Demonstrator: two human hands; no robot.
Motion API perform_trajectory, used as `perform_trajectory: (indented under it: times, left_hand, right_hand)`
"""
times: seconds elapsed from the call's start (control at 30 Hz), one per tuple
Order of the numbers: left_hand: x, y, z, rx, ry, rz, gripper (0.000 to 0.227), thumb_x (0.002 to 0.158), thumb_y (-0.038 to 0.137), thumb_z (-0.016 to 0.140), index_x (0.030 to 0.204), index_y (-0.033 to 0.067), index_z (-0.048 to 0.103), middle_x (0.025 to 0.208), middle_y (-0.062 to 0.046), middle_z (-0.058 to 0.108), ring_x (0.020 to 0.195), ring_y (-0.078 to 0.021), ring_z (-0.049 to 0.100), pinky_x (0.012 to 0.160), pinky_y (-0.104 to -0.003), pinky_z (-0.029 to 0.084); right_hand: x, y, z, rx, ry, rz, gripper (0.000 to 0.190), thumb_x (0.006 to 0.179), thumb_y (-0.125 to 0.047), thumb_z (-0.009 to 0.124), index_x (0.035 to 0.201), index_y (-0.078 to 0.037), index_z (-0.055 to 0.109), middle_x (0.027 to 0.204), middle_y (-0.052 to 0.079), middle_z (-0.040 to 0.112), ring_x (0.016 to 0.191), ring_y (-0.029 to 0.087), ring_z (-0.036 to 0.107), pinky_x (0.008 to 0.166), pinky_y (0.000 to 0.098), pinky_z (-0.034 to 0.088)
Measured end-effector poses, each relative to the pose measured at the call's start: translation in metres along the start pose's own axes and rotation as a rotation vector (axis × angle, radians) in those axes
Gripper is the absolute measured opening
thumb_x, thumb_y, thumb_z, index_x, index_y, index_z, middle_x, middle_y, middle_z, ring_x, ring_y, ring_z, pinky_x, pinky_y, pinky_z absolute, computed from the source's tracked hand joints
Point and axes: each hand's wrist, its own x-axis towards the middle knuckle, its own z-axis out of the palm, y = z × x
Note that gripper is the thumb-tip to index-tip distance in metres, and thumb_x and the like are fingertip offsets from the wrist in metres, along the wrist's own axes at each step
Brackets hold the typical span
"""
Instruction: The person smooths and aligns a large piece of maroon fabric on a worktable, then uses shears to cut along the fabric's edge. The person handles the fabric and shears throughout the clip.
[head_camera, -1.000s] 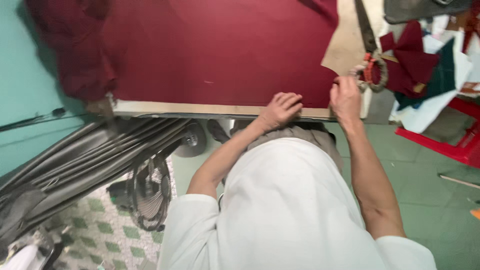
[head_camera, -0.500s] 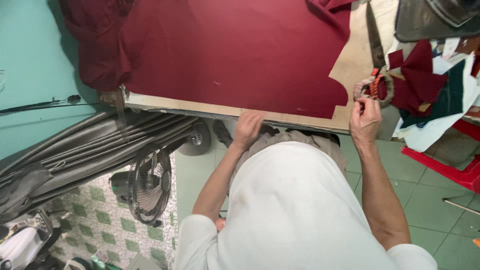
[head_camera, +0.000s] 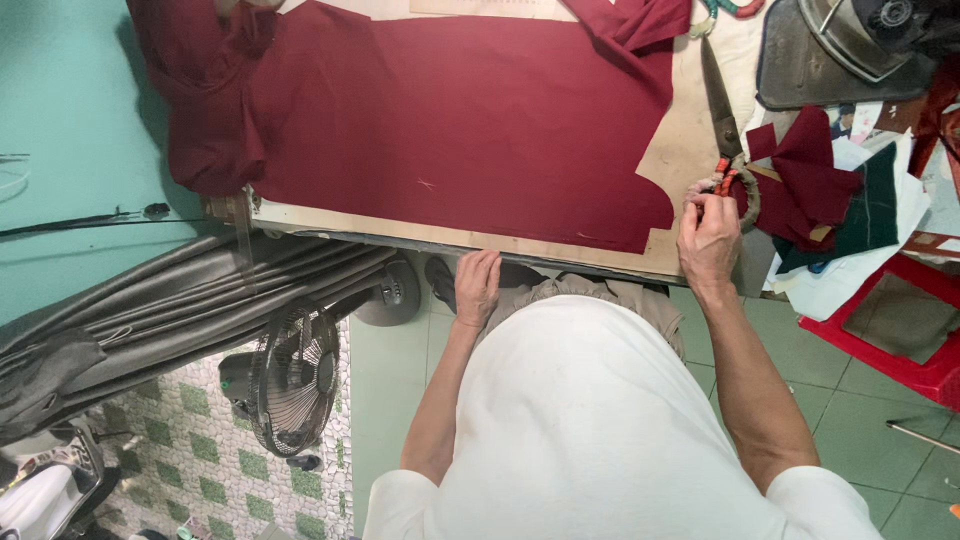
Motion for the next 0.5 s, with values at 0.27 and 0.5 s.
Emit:
perform_trajectory:
  times: [0.27, 0.5]
  left_hand:
    - [0.025, 0.024, 0.036, -0.107, -0.106, 0.100, 0.017, 0.093, 0.009, 0.070, 0.110, 0.0069, 0.071, 0.103, -0.007, 0.067, 0.094, -0.0269, 0.066, 0.086, -0.040, 0.054]
    - [0.042, 0.058, 0.078, -0.167, -0.188, 0.298, 0.023, 0.090, 0.006, 0.071, 0.113, 0.0089, 0.070, 0.106, -0.007, 0.066, 0.096, -0.0269, 0.065, 0.085, -0.039, 0.053]
  right_hand:
    - [0.015, 0.010, -0.008, -0.204, -0.012, -0.022, 0.018, 0.093, -0.009, 0.068, 0.109, -0.006, 0.061, 0.102, 0.014, 0.051, 0.099, 0.038, 0.053, 0.090, 0.0477, 0.045]
    - [0.037, -0.005, -0.012, -0.247, -0.030, 0.135, 0.030, 0.083, -0.004, 0.071, 0.108, -0.003, 0.053, 0.105, 0.018, 0.049, 0.099, 0.042, 0.053, 0.087, 0.0514, 0.045]
